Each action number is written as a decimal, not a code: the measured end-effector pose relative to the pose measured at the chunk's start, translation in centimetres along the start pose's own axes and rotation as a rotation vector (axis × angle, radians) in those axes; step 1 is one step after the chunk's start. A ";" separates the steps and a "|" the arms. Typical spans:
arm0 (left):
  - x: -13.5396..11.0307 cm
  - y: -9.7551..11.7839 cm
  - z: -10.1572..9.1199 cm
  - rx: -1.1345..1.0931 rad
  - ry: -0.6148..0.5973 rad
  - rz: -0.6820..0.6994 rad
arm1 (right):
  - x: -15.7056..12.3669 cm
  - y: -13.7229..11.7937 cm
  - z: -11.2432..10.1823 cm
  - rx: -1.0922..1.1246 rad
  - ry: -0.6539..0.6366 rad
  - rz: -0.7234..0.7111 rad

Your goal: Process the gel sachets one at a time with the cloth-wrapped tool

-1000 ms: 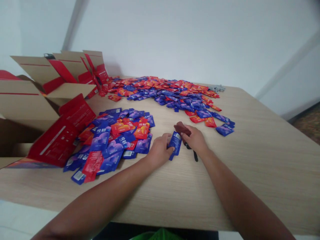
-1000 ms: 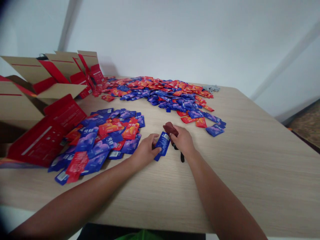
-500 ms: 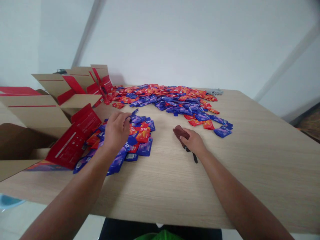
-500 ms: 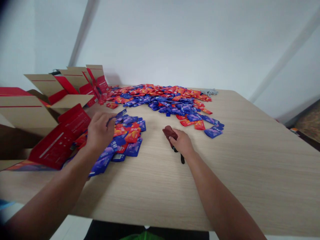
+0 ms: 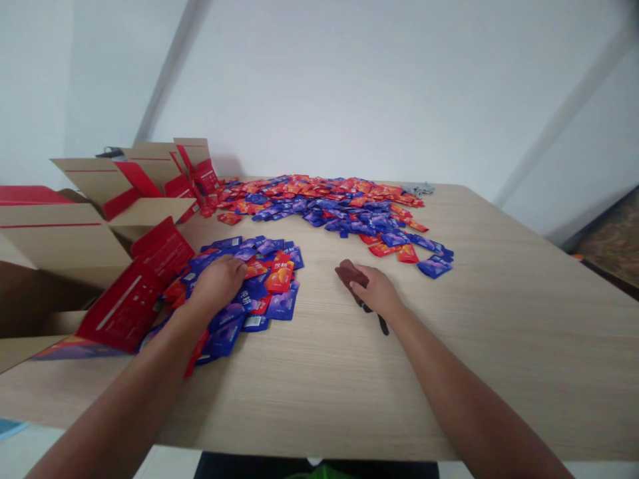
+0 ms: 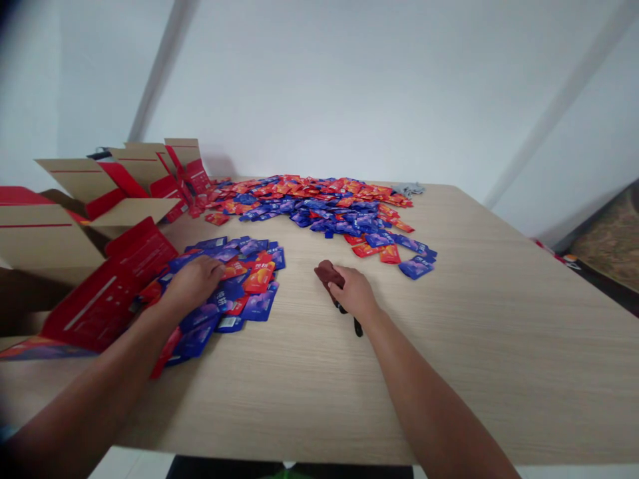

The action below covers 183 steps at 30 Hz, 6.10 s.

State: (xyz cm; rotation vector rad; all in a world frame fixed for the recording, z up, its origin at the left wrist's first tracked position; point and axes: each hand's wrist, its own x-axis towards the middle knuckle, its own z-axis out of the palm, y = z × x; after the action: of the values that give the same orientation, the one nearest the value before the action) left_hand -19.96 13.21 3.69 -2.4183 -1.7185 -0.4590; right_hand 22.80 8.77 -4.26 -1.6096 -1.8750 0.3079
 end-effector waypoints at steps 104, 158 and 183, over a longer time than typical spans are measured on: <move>-1.1 21.5 7.9 -1.780 -0.250 -0.216 | -3.4 -6.0 0.4 0.813 -0.073 0.158; -1.6 21.9 5.3 -1.697 -0.241 -0.281 | -3.5 -7.6 -0.7 0.923 0.089 0.209; -1.9 22.3 6.7 -1.614 -0.256 -0.278 | -2.4 -6.5 -1.1 0.518 0.133 0.101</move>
State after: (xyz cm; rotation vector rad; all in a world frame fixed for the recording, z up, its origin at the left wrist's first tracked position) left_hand 1.48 5.92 -1.88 -3.0507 -2.1690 -2.4293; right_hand 18.33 4.83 -0.50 -1.3297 -1.4612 0.6533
